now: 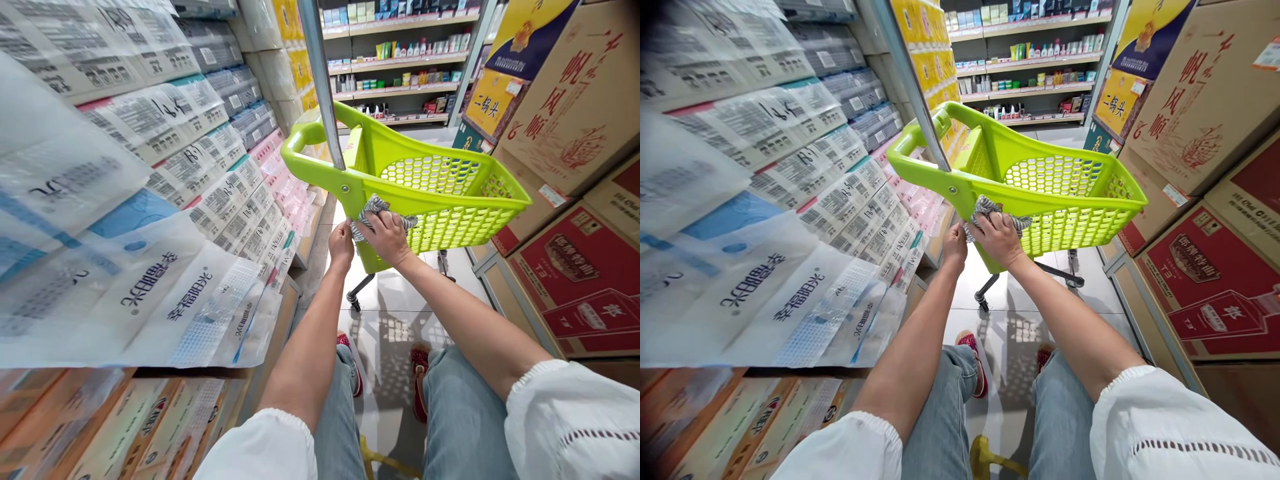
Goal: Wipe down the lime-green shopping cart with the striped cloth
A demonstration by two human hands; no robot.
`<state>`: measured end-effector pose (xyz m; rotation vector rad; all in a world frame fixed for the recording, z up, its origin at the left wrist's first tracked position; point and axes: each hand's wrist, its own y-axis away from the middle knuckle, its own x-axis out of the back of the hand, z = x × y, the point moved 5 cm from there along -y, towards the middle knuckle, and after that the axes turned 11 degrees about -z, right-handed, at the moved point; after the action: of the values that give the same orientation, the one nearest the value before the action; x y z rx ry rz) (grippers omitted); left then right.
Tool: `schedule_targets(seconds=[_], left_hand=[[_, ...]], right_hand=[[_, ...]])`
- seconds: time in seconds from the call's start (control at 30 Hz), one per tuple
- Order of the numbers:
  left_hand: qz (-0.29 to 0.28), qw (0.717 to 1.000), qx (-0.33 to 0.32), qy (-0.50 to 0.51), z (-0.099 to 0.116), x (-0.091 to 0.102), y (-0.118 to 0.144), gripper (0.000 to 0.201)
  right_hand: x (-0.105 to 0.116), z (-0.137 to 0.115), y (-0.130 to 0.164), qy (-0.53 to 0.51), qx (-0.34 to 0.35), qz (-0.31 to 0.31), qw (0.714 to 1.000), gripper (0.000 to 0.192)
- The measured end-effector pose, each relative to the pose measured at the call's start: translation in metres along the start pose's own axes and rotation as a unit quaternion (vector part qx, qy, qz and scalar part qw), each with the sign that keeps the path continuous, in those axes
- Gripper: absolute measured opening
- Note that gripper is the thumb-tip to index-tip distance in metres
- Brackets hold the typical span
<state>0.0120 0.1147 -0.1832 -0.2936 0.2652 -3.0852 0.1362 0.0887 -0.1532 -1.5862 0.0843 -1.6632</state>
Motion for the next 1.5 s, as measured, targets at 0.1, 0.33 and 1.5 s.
schedule_targets(seconds=[0.1, 0.33, 1.5], left_hand=[[-0.006, 1.0, 0.002, 0.006, 0.0, 0.001, -0.001, 0.05], [0.001, 1.0, -0.002, -0.002, -0.003, 0.002, -0.003, 0.051], [0.04, 0.859, -0.334, -0.385, 0.111, -0.021, 0.015, 0.045]], right_hand=[[-0.017, -0.008, 0.017, -0.008, 0.03, -0.031, 0.999, 0.026], [-0.039, -0.026, 0.042, 0.014, 0.109, -0.052, 0.993, 0.023], [-0.002, 0.017, 0.012, 0.004, -0.04, -0.003, 0.999, 0.026]])
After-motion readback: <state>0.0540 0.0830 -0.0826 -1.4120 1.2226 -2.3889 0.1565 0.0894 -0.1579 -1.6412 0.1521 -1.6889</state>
